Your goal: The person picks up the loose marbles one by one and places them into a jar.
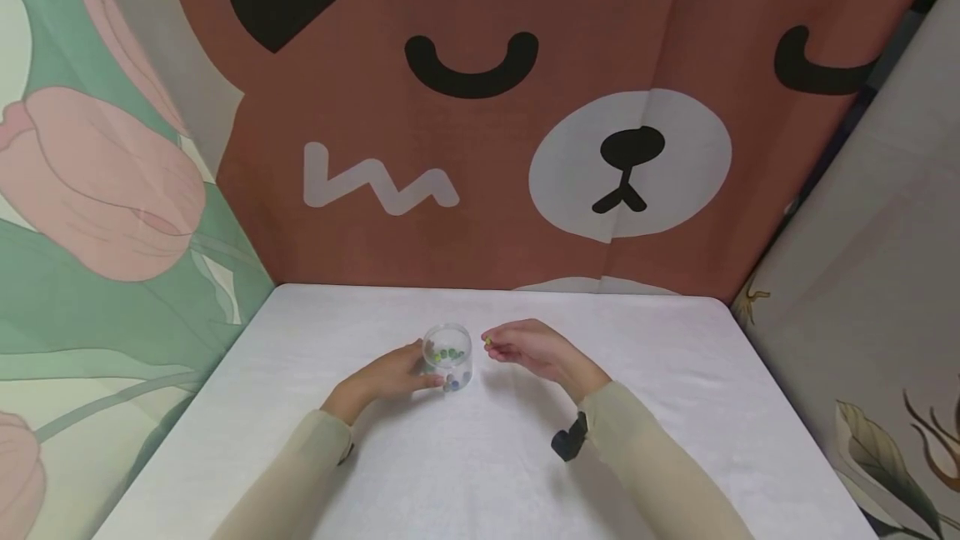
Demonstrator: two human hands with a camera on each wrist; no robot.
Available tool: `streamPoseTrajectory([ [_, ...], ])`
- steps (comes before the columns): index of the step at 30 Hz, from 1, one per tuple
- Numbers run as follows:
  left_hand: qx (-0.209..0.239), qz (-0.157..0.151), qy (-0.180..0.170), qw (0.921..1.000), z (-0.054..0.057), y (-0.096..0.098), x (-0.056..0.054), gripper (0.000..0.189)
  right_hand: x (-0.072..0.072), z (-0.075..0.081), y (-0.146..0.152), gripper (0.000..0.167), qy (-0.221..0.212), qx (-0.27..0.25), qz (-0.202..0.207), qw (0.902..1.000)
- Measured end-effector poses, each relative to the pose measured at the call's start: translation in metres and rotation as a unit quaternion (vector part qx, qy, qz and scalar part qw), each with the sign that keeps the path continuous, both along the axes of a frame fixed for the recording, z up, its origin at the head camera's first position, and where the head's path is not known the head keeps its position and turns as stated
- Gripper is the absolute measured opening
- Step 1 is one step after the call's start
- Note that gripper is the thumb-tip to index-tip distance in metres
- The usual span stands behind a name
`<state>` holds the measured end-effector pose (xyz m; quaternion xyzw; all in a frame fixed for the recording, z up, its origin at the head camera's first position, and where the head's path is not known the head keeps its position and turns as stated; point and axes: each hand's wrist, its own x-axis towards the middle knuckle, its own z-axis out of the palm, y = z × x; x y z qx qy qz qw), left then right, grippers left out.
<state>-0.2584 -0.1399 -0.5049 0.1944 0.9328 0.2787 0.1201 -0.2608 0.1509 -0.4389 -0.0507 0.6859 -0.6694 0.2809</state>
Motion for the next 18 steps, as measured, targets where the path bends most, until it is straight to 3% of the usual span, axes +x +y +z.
streamPoseTrajectory([
  [12,0.011,-0.007,-0.002,0.9999,0.001,0.0,-0.001,0.092,-0.009,0.008,-0.024,0.037,0.067,0.047,0.037,0.996],
  [15,0.014,-0.011,-0.003,0.9998,0.001,0.0,-0.001,0.09,-0.011,0.011,-0.03,0.035,0.107,0.099,0.044,0.9884],
  [18,0.017,-0.015,-0.002,0.9997,0.001,-0.001,-0.001,0.09,-0.01,0.018,-0.037,0.028,0.158,0.181,0.048,0.9694],
])
